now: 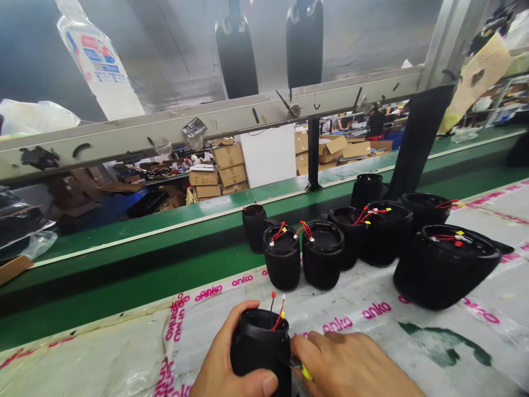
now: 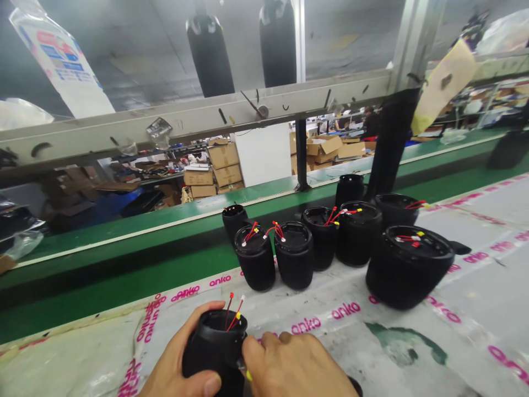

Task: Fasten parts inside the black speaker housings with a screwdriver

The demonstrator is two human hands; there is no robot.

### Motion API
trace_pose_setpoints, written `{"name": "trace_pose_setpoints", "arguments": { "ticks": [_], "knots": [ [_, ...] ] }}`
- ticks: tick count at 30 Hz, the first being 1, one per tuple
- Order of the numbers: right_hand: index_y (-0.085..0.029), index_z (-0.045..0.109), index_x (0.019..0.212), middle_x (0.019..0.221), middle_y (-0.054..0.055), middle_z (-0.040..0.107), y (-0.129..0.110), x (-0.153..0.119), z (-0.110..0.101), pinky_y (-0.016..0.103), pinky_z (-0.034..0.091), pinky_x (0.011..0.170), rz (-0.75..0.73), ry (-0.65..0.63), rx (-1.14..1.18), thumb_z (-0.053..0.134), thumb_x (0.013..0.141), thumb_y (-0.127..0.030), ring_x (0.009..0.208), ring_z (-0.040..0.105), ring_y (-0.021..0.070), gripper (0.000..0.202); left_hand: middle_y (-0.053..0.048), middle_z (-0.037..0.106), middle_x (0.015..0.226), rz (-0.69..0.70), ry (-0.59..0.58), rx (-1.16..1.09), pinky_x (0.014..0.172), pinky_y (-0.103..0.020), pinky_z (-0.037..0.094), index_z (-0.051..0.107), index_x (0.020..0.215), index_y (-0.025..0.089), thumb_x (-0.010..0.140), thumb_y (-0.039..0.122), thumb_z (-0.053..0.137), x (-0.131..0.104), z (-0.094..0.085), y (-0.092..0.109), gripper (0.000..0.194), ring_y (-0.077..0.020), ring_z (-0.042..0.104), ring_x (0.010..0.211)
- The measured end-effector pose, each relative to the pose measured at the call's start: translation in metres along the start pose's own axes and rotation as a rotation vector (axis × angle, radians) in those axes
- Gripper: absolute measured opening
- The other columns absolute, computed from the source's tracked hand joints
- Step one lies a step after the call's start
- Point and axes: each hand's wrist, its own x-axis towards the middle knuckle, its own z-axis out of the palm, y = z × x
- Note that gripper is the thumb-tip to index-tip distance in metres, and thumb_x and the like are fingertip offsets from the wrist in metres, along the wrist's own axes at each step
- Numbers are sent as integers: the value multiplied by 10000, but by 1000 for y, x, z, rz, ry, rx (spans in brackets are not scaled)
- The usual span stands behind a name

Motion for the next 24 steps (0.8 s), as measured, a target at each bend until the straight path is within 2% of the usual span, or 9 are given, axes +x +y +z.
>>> {"name": "trace_pose_setpoints", "arguments": {
  "ticks": [4,8,10,13,17,20,24],
  "knots": [
    [-278,505,866,630,-74,655,-1,2,3,384,130,463,39,-31,34,537,719,-86,423,635,203,245,-116,734,1193,-13,38,43,857,-377,501,492,1378,226,579,633,905,1,1,-1,987,-306,681,962],
    [-277,536,866,580,-63,651,-6,3,3,384,116,460,50,-41,30,552,695,-106,399,616,224,241,-73,761,1078,12,121,90,740,-335,516,493,1356,237,589,550,912,1,3,-4,929,-263,694,827],
    [-272,553,876,584,-53,661,-6,4,2,382,120,471,61,-51,21,571,706,-120,410,621,235,229,-63,765,1046,15,138,104,729,-329,518,506,1344,236,590,545,913,2,4,-3,912,-248,684,795],
    [-261,578,879,619,-38,690,-3,8,0,378,120,484,95,-67,32,624,750,-148,439,646,243,178,-82,761,1086,-5,102,106,782,-348,517,522,1338,224,587,585,909,4,4,1,919,-269,687,860],
    [-246,604,885,648,-30,709,1,8,0,374,137,466,69,-99,72,694,791,-190,462,669,240,142,-117,739,1166,-27,-12,27,840,-373,501,503,1359,217,597,598,912,7,5,7,946,-296,683,947],
    [-254,591,887,705,-52,716,0,-1,6,349,249,439,73,-35,151,696,817,-199,509,690,212,138,-125,727,1170,-47,-69,-85,865,-395,499,509,1375,213,589,558,936,8,6,9,958,-310,686,966],
    [-282,582,1021,836,-95,744,-1,-19,14,275,473,570,251,33,425,603,931,-182,690,747,168,136,-109,722,1126,-52,-100,-205,810,-363,504,535,1390,213,611,525,923,7,4,6,924,-278,677,919]
  ]
}}
